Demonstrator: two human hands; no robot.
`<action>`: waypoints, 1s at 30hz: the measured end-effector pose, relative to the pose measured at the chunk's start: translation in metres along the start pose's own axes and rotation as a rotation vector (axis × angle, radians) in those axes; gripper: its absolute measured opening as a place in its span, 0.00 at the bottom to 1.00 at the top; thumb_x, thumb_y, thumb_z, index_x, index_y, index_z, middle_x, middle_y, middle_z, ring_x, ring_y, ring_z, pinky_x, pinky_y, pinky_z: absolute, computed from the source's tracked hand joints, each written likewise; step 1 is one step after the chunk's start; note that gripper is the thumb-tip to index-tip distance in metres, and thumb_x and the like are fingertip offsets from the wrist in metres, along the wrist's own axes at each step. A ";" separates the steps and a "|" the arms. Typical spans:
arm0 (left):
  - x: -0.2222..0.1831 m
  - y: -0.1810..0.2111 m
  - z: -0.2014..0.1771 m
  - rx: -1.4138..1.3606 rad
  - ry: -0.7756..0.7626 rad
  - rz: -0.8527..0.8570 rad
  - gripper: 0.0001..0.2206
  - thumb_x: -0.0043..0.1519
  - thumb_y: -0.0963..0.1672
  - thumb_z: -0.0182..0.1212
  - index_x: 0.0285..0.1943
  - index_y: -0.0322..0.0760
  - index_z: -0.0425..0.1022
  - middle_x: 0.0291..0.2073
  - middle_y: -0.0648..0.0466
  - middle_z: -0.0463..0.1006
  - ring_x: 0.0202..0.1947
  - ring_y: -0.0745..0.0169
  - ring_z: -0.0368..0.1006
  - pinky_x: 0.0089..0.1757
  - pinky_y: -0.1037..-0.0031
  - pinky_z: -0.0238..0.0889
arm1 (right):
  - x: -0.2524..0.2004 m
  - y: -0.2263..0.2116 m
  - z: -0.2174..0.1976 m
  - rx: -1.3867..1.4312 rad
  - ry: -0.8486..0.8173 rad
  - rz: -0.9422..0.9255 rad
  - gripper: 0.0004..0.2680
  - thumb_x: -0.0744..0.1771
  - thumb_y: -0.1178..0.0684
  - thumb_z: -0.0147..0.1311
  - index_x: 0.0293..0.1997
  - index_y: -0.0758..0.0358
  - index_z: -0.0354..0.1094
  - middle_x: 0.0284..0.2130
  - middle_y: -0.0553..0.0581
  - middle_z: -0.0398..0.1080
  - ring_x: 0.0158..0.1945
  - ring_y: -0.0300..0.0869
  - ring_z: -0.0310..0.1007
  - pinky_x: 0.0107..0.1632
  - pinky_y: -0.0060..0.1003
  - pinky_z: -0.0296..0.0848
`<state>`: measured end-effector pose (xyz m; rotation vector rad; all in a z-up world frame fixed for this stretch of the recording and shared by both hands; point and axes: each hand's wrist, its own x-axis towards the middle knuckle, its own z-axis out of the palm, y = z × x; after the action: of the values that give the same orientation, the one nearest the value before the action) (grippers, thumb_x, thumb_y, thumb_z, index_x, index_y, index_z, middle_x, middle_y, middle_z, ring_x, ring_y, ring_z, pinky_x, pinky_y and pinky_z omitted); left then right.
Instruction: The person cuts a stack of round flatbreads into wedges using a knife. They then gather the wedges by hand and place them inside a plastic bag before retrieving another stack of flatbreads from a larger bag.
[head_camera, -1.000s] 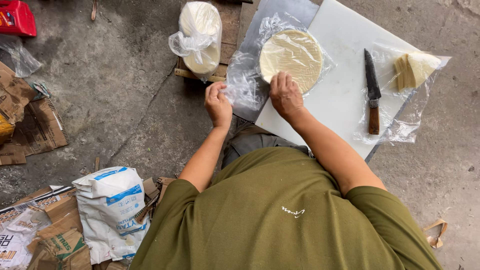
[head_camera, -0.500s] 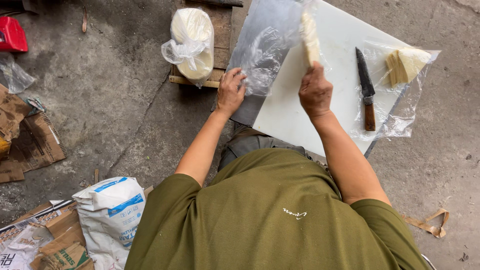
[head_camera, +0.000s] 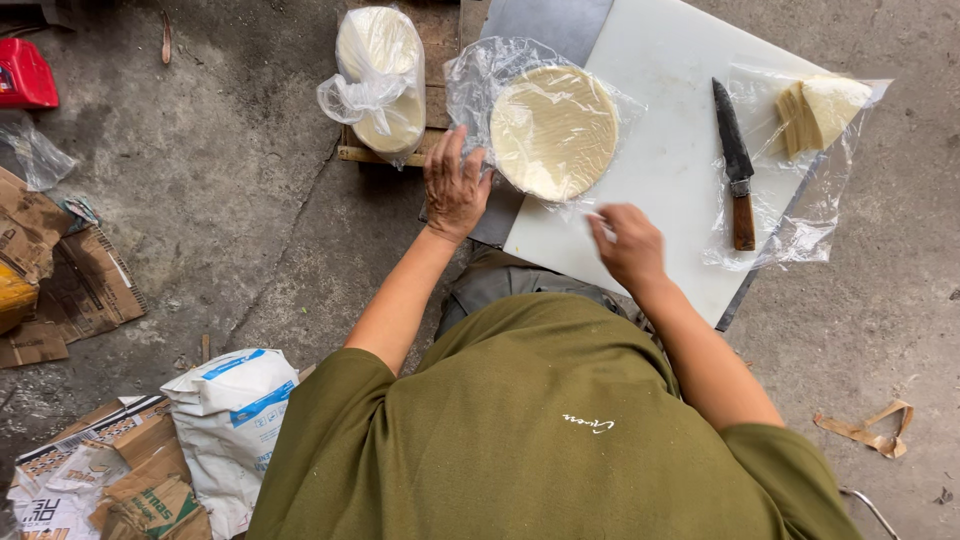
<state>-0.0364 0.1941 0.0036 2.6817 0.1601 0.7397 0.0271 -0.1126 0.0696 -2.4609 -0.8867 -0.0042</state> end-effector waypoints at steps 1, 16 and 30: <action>-0.001 0.000 -0.002 -0.014 -0.016 0.031 0.26 0.58 0.43 0.75 0.62 0.42 0.63 0.68 0.43 0.61 0.70 0.43 0.57 0.66 0.55 0.52 | -0.025 0.013 -0.009 -0.006 0.035 0.167 0.08 0.72 0.50 0.57 0.38 0.62 0.70 0.32 0.57 0.73 0.35 0.46 0.75 0.37 0.42 0.74; -0.003 0.001 -0.022 -0.045 -0.268 0.265 0.15 0.65 0.49 0.66 0.57 0.40 0.80 0.63 0.52 0.73 0.70 0.51 0.58 0.68 0.56 0.44 | -0.176 0.098 -0.073 0.012 0.268 1.375 0.17 0.69 0.40 0.56 0.43 0.69 0.61 0.36 0.64 0.68 0.39 0.52 0.72 0.42 0.54 0.75; 0.000 0.019 0.001 -0.237 -0.620 0.186 0.19 0.66 0.49 0.58 0.64 0.42 0.73 0.59 0.53 0.76 0.69 0.46 0.57 0.66 0.52 0.41 | 0.043 0.008 0.003 -0.126 -0.143 -0.092 0.27 0.62 0.43 0.67 0.66 0.63 0.64 0.66 0.71 0.58 0.68 0.63 0.56 0.65 0.57 0.61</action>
<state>-0.0356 0.1761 0.0100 2.5756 -0.3162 -0.0525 0.0650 -0.0911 0.0701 -2.5598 -1.0910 0.0870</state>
